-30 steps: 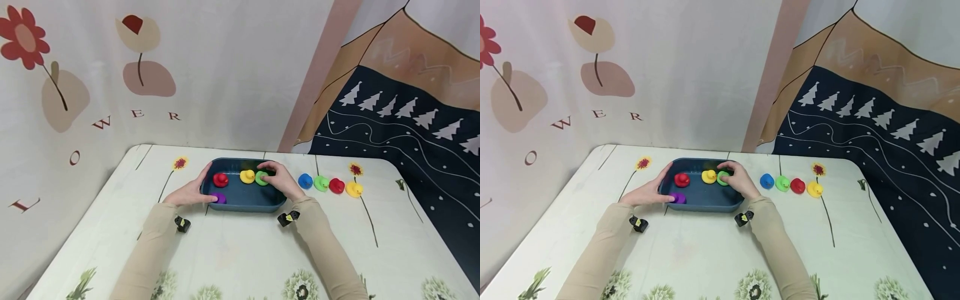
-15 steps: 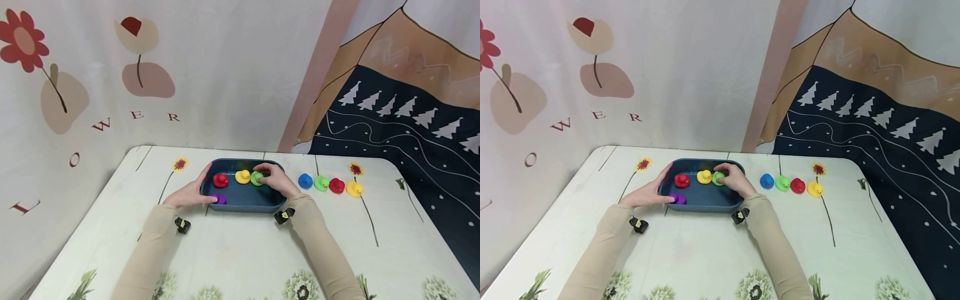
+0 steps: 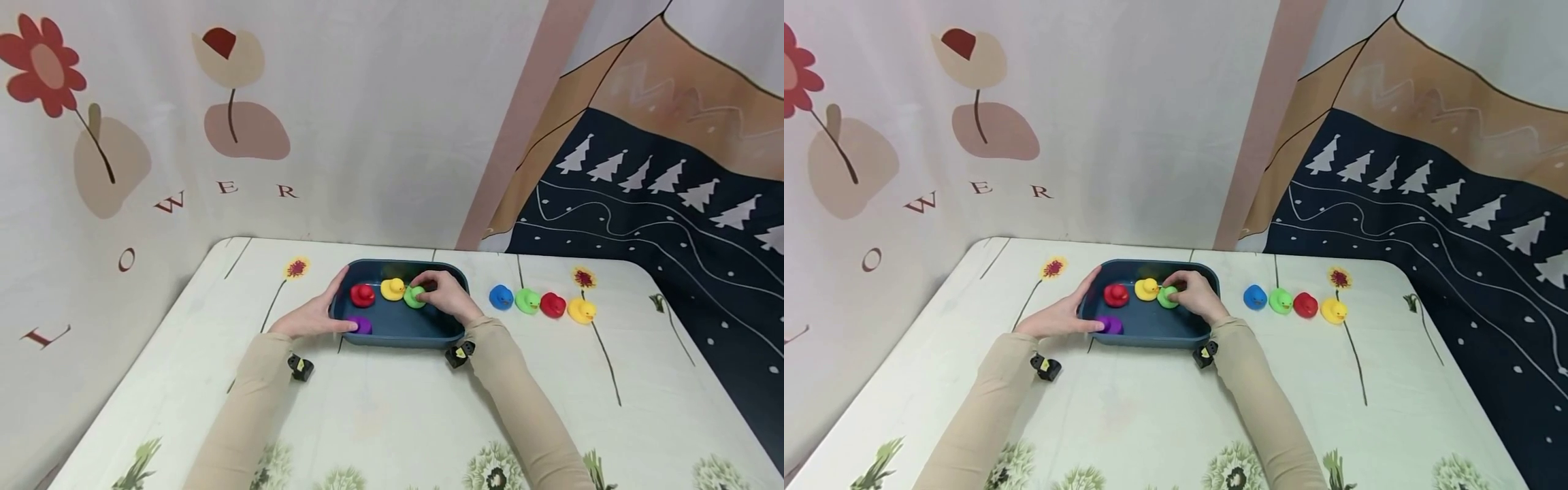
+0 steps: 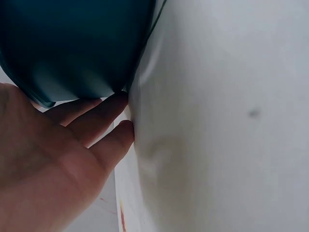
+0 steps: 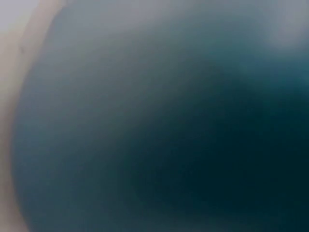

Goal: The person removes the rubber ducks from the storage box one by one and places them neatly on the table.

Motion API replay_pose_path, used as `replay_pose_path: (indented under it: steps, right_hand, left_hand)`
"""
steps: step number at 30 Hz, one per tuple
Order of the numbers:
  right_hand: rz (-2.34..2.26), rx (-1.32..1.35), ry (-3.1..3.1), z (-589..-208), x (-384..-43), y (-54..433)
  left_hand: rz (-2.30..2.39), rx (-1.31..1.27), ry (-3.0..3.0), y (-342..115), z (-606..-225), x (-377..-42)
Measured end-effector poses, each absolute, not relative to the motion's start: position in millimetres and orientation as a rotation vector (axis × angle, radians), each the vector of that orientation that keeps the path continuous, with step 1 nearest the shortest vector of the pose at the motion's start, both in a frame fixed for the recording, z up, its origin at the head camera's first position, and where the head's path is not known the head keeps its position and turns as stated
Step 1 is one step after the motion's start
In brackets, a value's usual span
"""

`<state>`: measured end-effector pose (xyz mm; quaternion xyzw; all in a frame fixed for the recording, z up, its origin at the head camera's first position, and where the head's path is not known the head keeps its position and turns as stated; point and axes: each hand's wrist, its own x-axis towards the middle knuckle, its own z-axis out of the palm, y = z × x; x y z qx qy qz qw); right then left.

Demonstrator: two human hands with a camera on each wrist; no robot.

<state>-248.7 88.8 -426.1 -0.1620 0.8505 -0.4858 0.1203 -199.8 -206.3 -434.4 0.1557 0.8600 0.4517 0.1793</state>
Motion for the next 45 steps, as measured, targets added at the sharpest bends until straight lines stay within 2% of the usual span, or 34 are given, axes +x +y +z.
replay_pose_path:
  steps: [20,45]
  right_hand:
    - [-1.655,-0.635,2.371,-416.3,-230.5,102.5]
    - [-1.723,-0.543,2.38,-402.9,-210.6,130.4]
  left_hand:
    - [1.263,0.442,2.438,-207.1,-437.9,-200.7]
    - [1.262,0.396,2.43,-204.8,-435.5,-200.2]
